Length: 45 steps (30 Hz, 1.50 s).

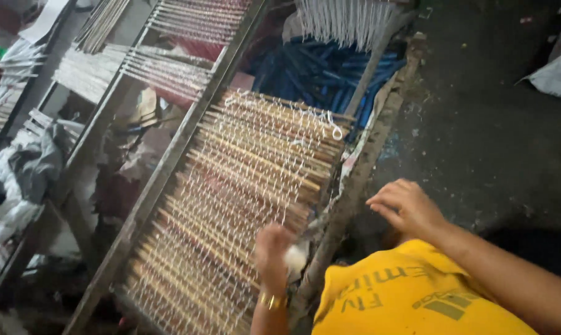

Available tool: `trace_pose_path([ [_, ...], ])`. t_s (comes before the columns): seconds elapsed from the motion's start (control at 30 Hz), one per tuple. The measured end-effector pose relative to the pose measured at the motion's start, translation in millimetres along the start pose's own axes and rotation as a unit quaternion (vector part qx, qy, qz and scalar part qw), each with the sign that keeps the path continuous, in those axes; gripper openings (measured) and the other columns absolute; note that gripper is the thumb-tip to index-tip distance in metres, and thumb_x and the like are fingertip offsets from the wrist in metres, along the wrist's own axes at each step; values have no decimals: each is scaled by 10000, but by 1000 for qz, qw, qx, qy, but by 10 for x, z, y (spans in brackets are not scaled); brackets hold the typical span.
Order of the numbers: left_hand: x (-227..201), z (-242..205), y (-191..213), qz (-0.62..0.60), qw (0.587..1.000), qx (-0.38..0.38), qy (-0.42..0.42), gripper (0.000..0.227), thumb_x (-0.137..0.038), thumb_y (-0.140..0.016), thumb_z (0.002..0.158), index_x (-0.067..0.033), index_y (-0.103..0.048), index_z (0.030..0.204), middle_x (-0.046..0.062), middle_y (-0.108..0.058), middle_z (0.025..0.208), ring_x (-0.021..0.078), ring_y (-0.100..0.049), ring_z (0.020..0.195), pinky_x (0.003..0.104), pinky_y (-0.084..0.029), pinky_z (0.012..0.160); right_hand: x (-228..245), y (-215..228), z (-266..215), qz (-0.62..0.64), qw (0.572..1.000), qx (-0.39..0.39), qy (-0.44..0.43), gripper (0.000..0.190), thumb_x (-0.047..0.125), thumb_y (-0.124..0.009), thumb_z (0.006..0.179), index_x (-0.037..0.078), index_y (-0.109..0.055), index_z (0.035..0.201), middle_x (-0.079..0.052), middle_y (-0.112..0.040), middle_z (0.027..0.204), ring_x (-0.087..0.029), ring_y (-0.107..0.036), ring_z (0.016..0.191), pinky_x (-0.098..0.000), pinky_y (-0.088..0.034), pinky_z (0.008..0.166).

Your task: The person repeatedly takes bundles of white incense sticks from a drying rack, dips them into a large barrel of dark liquid, and returns them to the rack. The process is repeated several times throughout the clip.

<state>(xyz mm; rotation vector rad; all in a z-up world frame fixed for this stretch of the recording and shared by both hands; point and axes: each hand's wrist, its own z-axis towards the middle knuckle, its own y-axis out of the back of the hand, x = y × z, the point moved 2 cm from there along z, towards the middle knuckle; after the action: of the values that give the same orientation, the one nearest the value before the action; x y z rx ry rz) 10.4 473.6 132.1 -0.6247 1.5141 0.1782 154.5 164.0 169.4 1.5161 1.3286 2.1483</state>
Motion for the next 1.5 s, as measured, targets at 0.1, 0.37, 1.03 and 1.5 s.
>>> trace_pose_path([
  [0.1,-98,84,216,103,993,6,-53,413,-320,-455,1074,-96,-705,834,38,-669,664,106,-568,531,240,-390,452,-632,183,460,-94,994,-40,-36,238,390,-664,945,191,-792,916,10,-757,897,-250,-658,872,-420,-498,801],
  [0.37,817,586,407,196,950,-237,-51,187,-221,-720,901,-55,-722,986,24,-632,684,97,-550,590,214,-424,564,-2664,835,2535,-201,966,-153,-64,117,249,-715,933,177,-766,1011,-76,-726,920,-335,-678,868,-480,-509,802],
  [1.03,742,1563,-1079,262,875,-398,84,153,-258,-728,894,-115,-681,866,-29,-528,598,69,-408,510,239,-307,510,-4786,1062,5335,-342,919,63,-186,423,281,-705,971,132,-545,1333,-207,-508,1362,-462,-478,1212,-611,-460,975],
  [1.5,457,1935,-1636,205,918,-335,61,244,-219,-637,966,-122,-600,745,-76,-353,441,62,-269,376,285,-220,357,-4536,1100,5145,-351,930,-50,-99,378,521,-613,1108,152,-628,1188,-113,-653,1136,-333,-603,1057,-461,-441,926],
])
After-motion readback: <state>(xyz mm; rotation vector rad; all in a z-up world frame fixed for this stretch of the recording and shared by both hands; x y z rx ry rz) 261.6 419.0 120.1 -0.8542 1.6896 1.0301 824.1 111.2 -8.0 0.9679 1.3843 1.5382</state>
